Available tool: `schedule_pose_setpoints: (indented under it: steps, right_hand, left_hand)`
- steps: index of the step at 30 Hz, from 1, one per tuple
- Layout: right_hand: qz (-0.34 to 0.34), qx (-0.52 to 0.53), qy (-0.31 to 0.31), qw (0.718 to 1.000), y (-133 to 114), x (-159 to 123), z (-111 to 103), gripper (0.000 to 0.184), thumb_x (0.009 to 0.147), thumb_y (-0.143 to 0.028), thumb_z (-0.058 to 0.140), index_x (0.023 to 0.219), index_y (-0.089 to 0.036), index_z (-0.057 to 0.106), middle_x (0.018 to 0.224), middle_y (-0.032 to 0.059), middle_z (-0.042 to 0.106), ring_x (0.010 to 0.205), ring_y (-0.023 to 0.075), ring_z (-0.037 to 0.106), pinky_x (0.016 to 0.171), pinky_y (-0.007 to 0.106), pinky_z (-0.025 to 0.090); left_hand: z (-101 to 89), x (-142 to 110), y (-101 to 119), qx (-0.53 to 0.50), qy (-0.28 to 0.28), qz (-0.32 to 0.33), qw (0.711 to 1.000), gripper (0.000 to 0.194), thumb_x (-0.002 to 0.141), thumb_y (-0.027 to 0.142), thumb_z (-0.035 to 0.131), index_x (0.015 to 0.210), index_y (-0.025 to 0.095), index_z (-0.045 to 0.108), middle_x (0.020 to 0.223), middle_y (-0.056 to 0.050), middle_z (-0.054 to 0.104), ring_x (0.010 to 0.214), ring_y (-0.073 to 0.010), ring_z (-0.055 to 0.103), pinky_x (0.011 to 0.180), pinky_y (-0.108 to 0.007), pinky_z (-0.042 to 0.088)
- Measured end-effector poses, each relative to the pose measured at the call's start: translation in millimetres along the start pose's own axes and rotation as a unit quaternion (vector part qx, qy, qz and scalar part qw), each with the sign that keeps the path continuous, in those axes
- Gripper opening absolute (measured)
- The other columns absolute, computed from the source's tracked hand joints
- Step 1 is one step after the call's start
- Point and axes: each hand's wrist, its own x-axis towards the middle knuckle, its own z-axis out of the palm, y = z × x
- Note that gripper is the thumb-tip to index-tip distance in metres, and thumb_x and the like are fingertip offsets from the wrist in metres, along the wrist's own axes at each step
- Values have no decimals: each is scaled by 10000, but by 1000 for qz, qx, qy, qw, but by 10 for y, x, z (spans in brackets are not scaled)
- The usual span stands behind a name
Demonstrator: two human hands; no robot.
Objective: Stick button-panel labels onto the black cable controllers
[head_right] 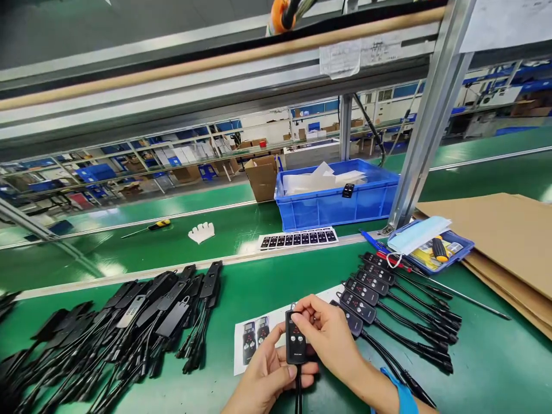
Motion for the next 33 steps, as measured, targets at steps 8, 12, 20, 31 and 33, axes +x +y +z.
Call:
schedule_pose_setpoints:
  steps: [8,12,20,31,33]
  right_hand:
    - [-6,-10,-6,1000,4,-28,-15,212,841,-395,569,851,-187,606,662,-12,564,600,139,529,545,242,431]
    - [-10,-12,-2,1000,-1,-37,-11,202,840,-382,575,854,-184,607,649,-19,547,582,128,507,527,232,414]
    - [-6,-22,17,1000,21,-18,2,192,826,-366,584,888,-184,592,618,-42,488,544,114,475,499,220,385]
    - [0,-23,23,999,39,-25,2,158,822,-342,572,849,-187,591,610,-39,505,537,116,480,493,218,395]
    - [-1,-25,20,999,44,-28,4,156,824,-341,569,842,-188,587,610,-40,503,539,116,481,500,219,399]
  left_hand:
    - [46,-37,16,-10,5,-3,1000,644,711,249,762,1233,198,388,1007,-130,697,927,-261,678,797,-357,522]
    - [49,-40,6,-4,5,1,1000,575,767,284,714,1238,207,395,1010,-124,694,931,-260,677,799,-365,522]
    - [68,-29,-3,24,13,3,1000,583,765,337,717,1238,216,399,1026,-138,686,930,-266,674,822,-384,517]
    - [101,-29,3,34,25,10,999,612,725,422,745,1196,213,415,972,-111,683,898,-243,674,785,-343,514]
    - [101,-26,-9,38,24,14,999,615,728,423,743,1199,210,410,982,-117,680,893,-239,675,789,-345,514]
